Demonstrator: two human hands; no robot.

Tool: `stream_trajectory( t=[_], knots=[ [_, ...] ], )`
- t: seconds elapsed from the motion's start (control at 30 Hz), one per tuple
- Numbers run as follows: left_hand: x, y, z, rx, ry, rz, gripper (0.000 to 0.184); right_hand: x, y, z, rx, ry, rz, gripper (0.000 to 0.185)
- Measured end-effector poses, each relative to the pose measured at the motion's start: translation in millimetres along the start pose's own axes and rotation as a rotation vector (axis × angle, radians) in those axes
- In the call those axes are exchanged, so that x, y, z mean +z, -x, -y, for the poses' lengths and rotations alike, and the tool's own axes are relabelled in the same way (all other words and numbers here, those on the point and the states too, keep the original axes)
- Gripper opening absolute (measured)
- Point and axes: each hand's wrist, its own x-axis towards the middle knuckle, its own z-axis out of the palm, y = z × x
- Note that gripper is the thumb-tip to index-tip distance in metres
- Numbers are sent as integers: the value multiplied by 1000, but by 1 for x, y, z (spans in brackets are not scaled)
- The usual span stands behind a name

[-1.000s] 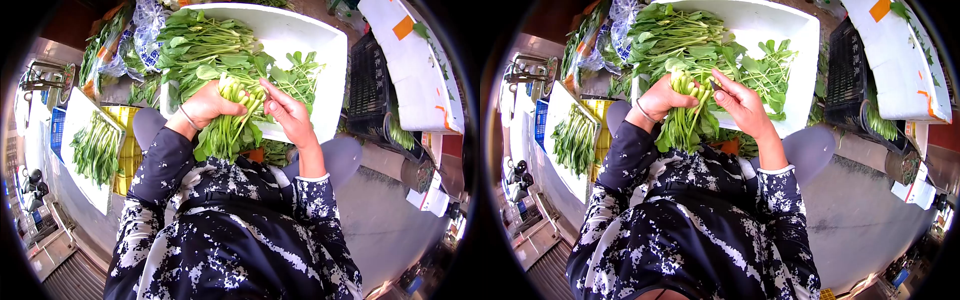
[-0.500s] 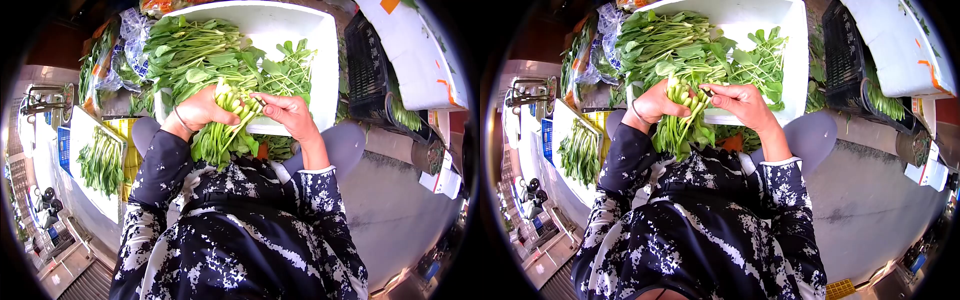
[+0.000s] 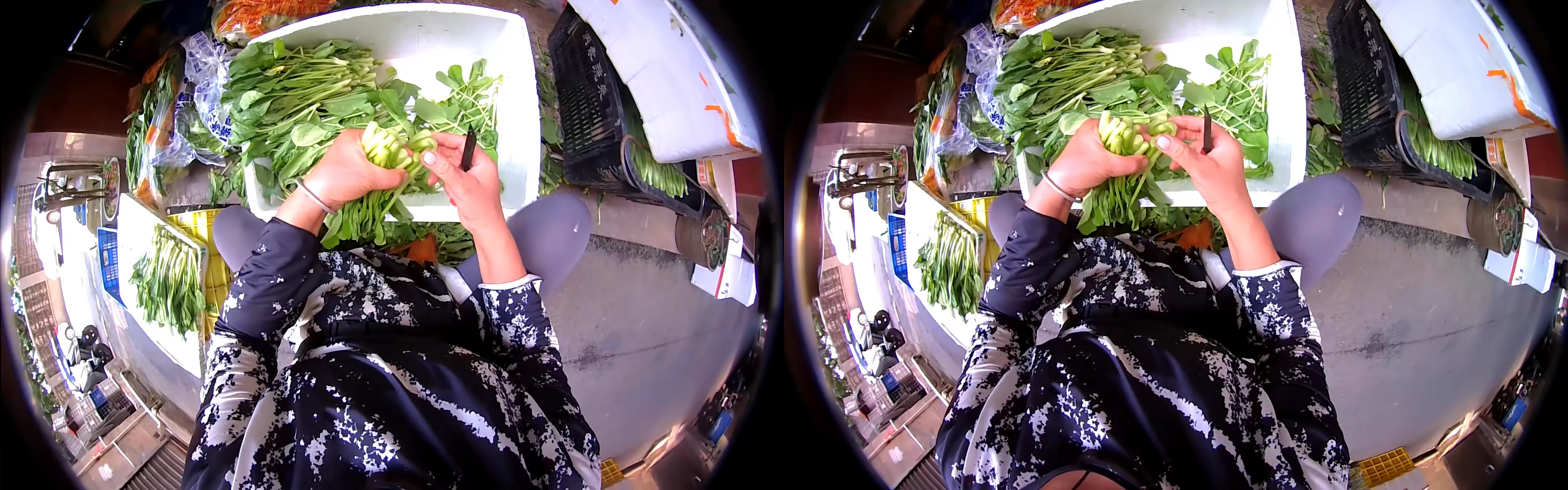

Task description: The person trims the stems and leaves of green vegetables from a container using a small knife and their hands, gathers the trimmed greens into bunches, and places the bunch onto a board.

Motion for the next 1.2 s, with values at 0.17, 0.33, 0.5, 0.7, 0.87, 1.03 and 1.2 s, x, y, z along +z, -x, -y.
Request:
stream_trajectory(
  t=[0.17, 0.33, 0.5, 0.7, 0.87, 1.03, 1.2],
  knots=[
    [6, -3, 3, 38, -141, 3, 33, -4, -8, -3, -68, 146, -22, 34],
    [-10, -2, 4, 48, 172, -63, 30, -29, -19, 19, -129, 521, -38, 24],
    [-28, 6, 7, -38, 559, -79, 32, -50, -21, 40, -113, 584, -36, 23],
    [-38, 13, 10, -66, 680, -55, 34, -49, -21, 45, -65, 519, -150, 24],
    [-43, 16, 14, -61, 625, -107, 34, -61, -32, 36, -145, 672, -187, 22],
    [-48, 13, 15, -24, 382, -132, 32, -47, -21, 54, 7, 509, -130, 22],
    [-49, 11, 11, 17, 396, -157, 29, -45, -24, 55, -135, 664, -210, 23]
  ],
)
